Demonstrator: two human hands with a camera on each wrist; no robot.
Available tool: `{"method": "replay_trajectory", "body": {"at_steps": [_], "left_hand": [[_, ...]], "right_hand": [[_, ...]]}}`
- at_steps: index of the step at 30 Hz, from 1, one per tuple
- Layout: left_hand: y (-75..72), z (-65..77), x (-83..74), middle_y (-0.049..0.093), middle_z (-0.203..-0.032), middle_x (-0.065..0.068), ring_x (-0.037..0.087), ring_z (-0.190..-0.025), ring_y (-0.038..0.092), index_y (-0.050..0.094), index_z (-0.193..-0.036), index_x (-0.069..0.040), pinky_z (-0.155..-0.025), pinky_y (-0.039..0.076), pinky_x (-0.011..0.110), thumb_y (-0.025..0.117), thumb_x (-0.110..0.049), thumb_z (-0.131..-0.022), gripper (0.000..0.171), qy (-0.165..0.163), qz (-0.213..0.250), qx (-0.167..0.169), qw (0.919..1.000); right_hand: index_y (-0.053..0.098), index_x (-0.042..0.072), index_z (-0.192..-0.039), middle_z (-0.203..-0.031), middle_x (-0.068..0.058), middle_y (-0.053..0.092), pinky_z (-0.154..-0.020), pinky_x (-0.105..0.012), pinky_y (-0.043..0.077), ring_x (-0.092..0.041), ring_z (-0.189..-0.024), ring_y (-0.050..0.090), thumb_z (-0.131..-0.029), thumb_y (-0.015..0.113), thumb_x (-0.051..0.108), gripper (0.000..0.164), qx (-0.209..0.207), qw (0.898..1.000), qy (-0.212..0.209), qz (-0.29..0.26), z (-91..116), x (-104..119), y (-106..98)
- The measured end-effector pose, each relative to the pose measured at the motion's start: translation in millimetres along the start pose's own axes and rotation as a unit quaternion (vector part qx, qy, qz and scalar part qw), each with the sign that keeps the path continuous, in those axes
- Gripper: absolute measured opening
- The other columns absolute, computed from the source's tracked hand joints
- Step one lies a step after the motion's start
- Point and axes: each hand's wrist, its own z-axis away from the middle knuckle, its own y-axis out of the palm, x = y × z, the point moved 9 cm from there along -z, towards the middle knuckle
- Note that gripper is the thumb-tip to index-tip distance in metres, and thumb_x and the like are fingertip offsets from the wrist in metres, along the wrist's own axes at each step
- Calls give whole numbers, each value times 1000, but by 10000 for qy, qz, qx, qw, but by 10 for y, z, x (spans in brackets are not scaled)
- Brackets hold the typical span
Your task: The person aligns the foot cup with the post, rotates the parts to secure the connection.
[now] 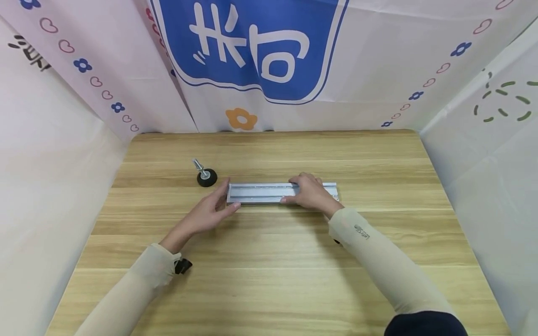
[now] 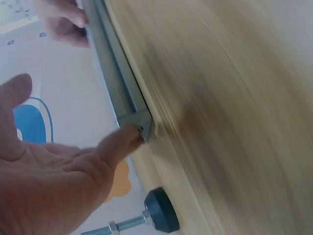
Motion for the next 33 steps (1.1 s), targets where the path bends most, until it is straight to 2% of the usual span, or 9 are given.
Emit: {"method": "replay_trajectory", "body": {"at_steps": [3,8,15,20,25,28,29,30,33], "left_hand": [[12,-17,-10,21,-171,28,38,-157,34,5,-167,3,-126,33,48,61,-40,-106,93,22,578,4,9983],[47,-51,10,10,-172,32,41,-160,24,-3,-163,10,-129,26,49,60,-24,-107,91,-26,1389,21,9903],[74,-51,93,31,-167,28,38,-158,32,-7,-166,3,-131,22,50,59,-28,-107,94,-587,1967,-48,9787],[94,-29,114,33,-168,24,35,-160,29,-9,-167,-2,-133,14,51,60,-33,-107,96,-800,2242,-7,9713],[113,3,134,26,-172,22,34,-162,25,-10,-167,-6,-134,13,50,61,-35,-105,99,-1057,2689,-53,9573],[108,24,133,26,-172,22,32,-162,26,-10,-167,-6,-133,17,48,59,-34,-106,97,-1148,2955,-158,9483],[103,29,138,43,-163,26,31,-154,42,-9,-168,-6,-130,27,46,59,-33,-106,96,-1181,3024,-223,9456],[100,35,141,45,-162,26,30,-142,55,-8,-168,-6,-128,31,45,58,-33,-106,95,-1209,3131,-269,9416],[104,50,151,40,-165,26,27,-144,52,-7,-169,-8,-127,33,43,57,-30,-106,92,-1273,3530,-339,9263]], "right_hand": [[59,3,-147,-148,-25,57,-120,-58,31,-41,-139,52,-88,84,46,77,3,10000,59,27,-14,-10,4],[59,2,-146,-148,-24,57,-120,-59,30,-41,-140,51,-88,84,45,76,40,9999,133,19,-23,-12,-2],[61,-1,-142,-146,-24,60,-118,-61,33,-41,-139,52,-86,85,44,76,31,9998,196,40,-37,-1,-24],[61,-1,-143,-147,-24,60,-120,-60,31,-41,-140,51,-86,85,44,76,-7,9997,256,12,-35,-8,-11],[61,0,-141,-142,-21,62,-118,-58,32,-38,-132,55,-85,87,44,76,-68,9994,318,-103,-24,-22,21],[62,0,-140,-140,-20,63,-117,-58,32,-37,-128,57,-84,87,44,76,-91,9994,309,-132,-10,-21,39],[62,0,-140,-140,-20,63,-117,-57,32,-37,-128,57,-84,87,44,76,-104,9994,311,-140,-4,-20,41],[62,0,-139,-140,-20,63,-118,-57,32,-37,-128,57,-84,88,44,75,-120,9993,304,-151,0,-18,42],[62,0,-139,-142,-19,63,-118,-56,33,-36,-129,57,-84,88,44,75,-141,9994,292,-151,14,-11,41]]}}
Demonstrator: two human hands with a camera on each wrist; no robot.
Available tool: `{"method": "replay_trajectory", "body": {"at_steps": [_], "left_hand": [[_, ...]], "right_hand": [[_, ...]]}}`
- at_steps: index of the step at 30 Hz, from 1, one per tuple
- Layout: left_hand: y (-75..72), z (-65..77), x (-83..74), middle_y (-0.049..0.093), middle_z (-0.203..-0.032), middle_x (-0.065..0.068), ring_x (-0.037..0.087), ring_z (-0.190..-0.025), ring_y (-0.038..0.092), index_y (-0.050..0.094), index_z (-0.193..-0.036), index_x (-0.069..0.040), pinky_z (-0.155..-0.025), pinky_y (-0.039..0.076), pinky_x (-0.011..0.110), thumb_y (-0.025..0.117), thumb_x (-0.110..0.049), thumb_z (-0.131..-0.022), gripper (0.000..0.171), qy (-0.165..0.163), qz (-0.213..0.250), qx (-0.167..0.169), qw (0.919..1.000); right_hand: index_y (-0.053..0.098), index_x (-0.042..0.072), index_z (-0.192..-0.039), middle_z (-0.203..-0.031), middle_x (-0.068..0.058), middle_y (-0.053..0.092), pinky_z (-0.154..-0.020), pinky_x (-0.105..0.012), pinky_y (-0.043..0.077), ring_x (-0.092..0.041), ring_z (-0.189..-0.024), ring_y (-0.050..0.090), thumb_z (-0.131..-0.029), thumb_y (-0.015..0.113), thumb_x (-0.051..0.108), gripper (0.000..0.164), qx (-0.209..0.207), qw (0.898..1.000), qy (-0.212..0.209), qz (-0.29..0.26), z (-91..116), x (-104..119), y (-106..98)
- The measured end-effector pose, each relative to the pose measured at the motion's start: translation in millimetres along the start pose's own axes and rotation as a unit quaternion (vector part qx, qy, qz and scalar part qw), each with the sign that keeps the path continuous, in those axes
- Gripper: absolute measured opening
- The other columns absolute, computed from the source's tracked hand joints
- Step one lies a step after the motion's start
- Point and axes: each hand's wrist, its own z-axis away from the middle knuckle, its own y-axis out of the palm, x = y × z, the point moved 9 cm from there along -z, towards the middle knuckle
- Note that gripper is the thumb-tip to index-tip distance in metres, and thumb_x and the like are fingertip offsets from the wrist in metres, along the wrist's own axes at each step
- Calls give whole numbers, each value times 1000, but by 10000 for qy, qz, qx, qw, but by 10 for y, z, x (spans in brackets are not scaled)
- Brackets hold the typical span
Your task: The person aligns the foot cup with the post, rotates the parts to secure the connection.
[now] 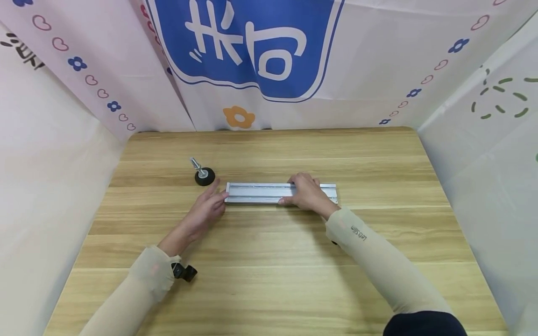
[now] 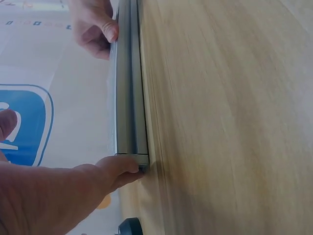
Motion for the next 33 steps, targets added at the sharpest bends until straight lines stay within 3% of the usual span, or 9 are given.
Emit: {"method": "replay_trajectory", "body": {"at_steps": [2,3,4,10,20,33], "left_hand": [[-4,3,14,33,-168,27,28,-148,49,-7,-169,-9,-130,30,43,57,-29,-105,92,-23,252,6,9997],[2,9,18,14,-176,22,28,-160,30,-8,-169,-8,-133,19,46,57,-28,-105,92,-36,388,48,9992],[7,11,22,9,-176,22,29,-165,15,-9,-169,-9,-133,15,47,56,-27,-105,92,-39,494,77,9987],[30,5,44,2,-177,23,32,-165,10,-10,-168,-7,-134,9,49,55,-23,-106,92,5,924,116,9957],[36,18,41,1,-176,25,35,-165,9,-9,-168,-7,-134,10,50,54,-22,-107,89,97,1222,53,9924],[-4,-4,99,-2,-176,23,35,-165,6,-5,-168,-5,-135,7,47,45,-17,-110,78,105,1963,-108,9804]], "right_hand": [[62,-1,-139,-143,-20,63,-116,-55,34,-35,-129,57,-84,87,44,75,-1,10000,-26,31,3,16,-2],[62,-1,-139,-143,-20,63,-115,-55,35,-35,-128,57,-84,87,44,75,2,10000,-46,48,5,25,-4],[62,-1,-138,-143,-20,63,-114,-55,35,-35,-128,58,-84,87,44,75,5,10000,-63,70,8,34,-7],[63,-1,-137,-142,-20,64,-115,-57,38,-36,-129,59,-85,87,43,73,145,9997,-163,121,12,62,-4],[63,-3,-139,-143,-22,64,-109,-55,48,-37,-131,59,-81,88,49,82,434,9981,-398,196,-22,77,10],[69,-3,-128,-123,-15,72,-93,-41,51,-24,-106,61,-79,91,46,72,693,9959,-580,-17,-53,125,22]]}}
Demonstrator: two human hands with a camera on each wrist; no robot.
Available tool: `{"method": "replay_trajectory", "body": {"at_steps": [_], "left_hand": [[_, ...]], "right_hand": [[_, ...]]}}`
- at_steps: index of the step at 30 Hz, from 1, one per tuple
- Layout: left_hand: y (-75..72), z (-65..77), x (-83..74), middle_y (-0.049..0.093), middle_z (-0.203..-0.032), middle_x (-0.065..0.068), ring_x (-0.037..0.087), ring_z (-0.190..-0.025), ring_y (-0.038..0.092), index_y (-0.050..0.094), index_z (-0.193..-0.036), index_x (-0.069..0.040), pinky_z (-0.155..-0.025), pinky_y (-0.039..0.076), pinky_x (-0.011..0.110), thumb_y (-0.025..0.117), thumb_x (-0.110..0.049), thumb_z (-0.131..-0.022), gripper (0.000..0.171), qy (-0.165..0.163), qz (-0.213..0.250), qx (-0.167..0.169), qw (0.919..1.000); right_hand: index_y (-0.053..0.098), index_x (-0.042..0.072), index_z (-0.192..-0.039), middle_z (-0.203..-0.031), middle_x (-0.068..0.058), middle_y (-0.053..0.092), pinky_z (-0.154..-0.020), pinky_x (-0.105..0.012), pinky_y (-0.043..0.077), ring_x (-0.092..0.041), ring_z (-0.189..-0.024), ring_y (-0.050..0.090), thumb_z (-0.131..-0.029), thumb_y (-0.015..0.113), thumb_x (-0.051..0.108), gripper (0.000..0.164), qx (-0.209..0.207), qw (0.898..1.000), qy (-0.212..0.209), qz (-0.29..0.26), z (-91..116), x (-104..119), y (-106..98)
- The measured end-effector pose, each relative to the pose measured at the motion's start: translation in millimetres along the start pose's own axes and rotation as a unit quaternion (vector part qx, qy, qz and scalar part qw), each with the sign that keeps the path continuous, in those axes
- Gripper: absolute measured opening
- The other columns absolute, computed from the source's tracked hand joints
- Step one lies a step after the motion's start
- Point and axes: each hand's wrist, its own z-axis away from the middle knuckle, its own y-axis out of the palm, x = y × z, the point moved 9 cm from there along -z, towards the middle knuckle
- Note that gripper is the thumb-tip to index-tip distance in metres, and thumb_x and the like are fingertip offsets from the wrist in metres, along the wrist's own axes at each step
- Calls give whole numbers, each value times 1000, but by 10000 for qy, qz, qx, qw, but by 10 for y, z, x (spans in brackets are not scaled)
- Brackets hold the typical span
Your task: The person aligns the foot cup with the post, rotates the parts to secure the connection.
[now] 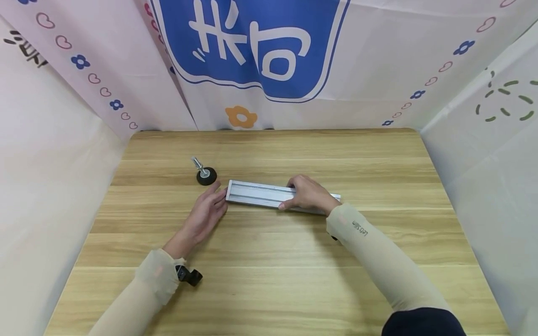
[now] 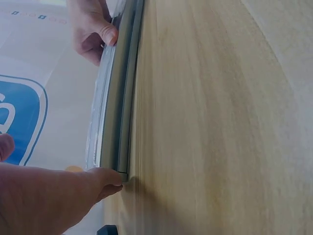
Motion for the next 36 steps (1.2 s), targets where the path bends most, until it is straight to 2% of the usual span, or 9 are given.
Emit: {"method": "replay_trajectory", "body": {"at_steps": [8,11,14,18,21,25,30,36], "left_hand": [[-4,-25,19,4,-176,25,34,-165,8,-5,-168,-4,-134,9,46,44,-15,-110,77,20,350,-152,9993],[0,-28,18,6,-175,27,35,-165,8,-7,-167,-2,-134,9,46,41,-14,-110,76,34,464,-190,9987],[4,-27,7,5,-175,28,36,-165,7,-8,-167,-1,-134,8,47,40,-14,-111,75,62,543,-210,9983],[12,-35,-3,2,-174,30,37,-165,5,-9,-166,1,-134,7,47,38,-13,-111,74,100,660,-192,9976],[12,-45,-3,2,-174,30,36,-165,5,-9,-166,2,-135,7,47,38,-13,-111,74,111,753,-183,9969],[16,-51,-17,1,-174,30,36,-165,4,-10,-166,2,-135,6,47,39,-14,-110,76,129,870,-166,9960],[21,-46,-28,-1,-174,31,39,-165,1,-11,-165,3,-135,5,49,37,-16,-111,75,127,946,-95,9954],[11,-57,-28,-2,-173,33,41,-165,0,-12,-165,4,-135,5,50,35,-22,-111,76,104,1025,-51,9947]], "right_hand": [[73,0,-120,-112,-10,74,-92,-37,50,-21,-99,63,-79,92,43,63,56,9998,37,-210,-24,-22,10],[75,3,-116,-108,-9,74,-90,-37,50,-20,-96,62,-87,86,41,49,106,9989,13,-455,-13,-23,7],[76,5,-115,-108,-8,75,-89,-37,51,-19,-96,62,-99,72,37,36,179,9971,0,-734,-5,-31,10],[75,4,-120,-116,-11,76,-96,-40,51,-22,-105,64,-107,59,30,33,281,9949,55,-965,-4,-47,16],[73,2,-125,-124,-14,74,-102,-44,51,-25,-113,64,-109,56,27,34,422,9939,56,-1022,-6,-36,32],[72,0,-126,-125,-16,73,-102,-45,51,-25,-114,64,-110,53,25,35,542,9934,2,-1013,1,-2,38],[74,-1,-122,-118,-15,75,-96,-41,51,-23,-106,64,-109,54,22,33,465,9946,-45,-929,9,24,18],[75,-2,-118,-115,-16,76,-100,-45,52,-25,-108,65,-108,56,20,31,328,9962,-99,-795,9,32,24]]}}
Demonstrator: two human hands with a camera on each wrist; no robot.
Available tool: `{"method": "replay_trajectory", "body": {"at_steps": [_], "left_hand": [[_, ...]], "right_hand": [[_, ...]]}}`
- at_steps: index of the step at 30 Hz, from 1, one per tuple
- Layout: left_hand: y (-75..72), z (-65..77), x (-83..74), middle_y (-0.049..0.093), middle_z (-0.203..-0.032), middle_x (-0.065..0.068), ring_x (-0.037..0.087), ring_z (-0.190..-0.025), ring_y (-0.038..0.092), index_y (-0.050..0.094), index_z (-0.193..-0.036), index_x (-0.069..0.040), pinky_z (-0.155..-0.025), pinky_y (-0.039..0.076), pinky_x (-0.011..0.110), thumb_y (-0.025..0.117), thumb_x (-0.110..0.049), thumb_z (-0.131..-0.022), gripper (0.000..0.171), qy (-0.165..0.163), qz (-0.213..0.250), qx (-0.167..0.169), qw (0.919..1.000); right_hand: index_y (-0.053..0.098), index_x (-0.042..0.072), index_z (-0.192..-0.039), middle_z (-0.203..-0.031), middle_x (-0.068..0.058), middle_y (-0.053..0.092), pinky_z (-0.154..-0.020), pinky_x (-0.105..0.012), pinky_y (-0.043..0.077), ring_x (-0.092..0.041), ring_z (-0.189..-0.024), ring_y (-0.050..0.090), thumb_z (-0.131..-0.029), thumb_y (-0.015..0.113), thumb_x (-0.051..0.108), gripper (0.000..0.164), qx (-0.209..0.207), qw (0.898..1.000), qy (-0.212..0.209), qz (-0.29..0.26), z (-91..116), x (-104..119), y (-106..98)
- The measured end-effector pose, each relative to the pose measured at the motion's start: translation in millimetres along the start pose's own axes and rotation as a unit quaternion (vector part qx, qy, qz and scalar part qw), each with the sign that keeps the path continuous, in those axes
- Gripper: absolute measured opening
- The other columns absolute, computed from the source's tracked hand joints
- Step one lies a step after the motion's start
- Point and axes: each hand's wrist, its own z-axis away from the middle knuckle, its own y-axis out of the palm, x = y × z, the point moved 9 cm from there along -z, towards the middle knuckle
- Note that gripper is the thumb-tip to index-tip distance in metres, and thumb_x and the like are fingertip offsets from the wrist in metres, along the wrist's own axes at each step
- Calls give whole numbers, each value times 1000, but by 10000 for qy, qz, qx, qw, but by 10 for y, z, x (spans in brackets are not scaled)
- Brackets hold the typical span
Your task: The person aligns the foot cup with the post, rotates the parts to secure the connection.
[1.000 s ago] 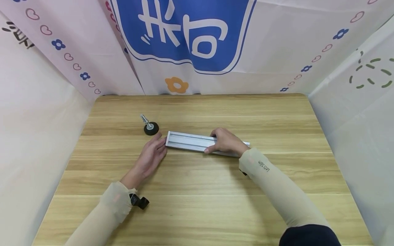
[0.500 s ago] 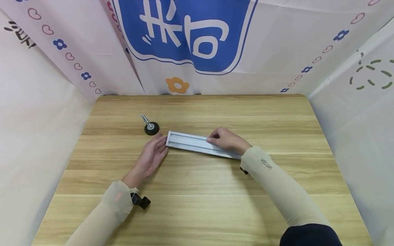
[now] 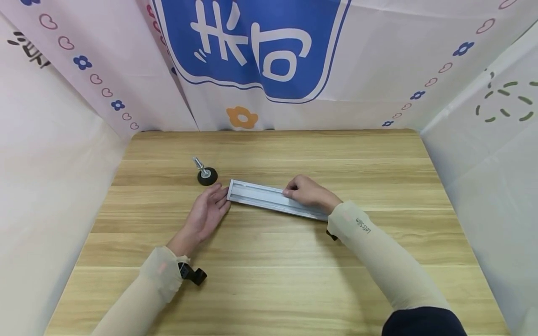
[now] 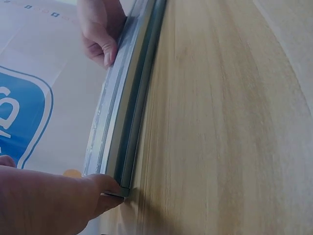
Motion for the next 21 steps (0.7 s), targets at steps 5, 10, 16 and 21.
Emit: {"method": "replay_trajectory", "body": {"at_steps": [5,10,16,21], "left_hand": [[5,-6,-20,-3,-173,33,42,-165,-1,-11,-164,3,-135,5,49,35,-25,-110,76,-12,90,17,10000],[18,14,-32,-4,-174,31,40,-165,-2,-11,-164,1,-135,5,47,36,-25,-111,76,-70,118,39,9999],[59,7,-90,-4,-174,31,40,-165,-2,-12,-164,2,-135,4,47,34,-23,-111,75,96,166,128,9997],[87,4,-131,-2,-174,31,38,-165,2,-13,-164,3,-135,6,46,37,-21,-111,77,261,164,130,9994]], "right_hand": [[75,-2,-119,-117,-17,77,-102,-48,52,-27,-110,67,-108,56,20,31,-109,9999,-26,2,7,-11,-4],[75,-3,-118,-117,-18,76,-100,-47,52,-26,-108,66,-108,56,19,32,-134,9999,-26,-83,16,-16,-9],[74,-3,-121,-119,-17,76,-97,-42,52,-24,-107,65,-108,56,19,31,-204,9993,65,-313,75,-21,-23],[75,-2,-119,-114,-16,76,-91,-35,50,-21,-101,63,-108,57,19,30,-355,9986,73,-378,103,-26,-27]]}}
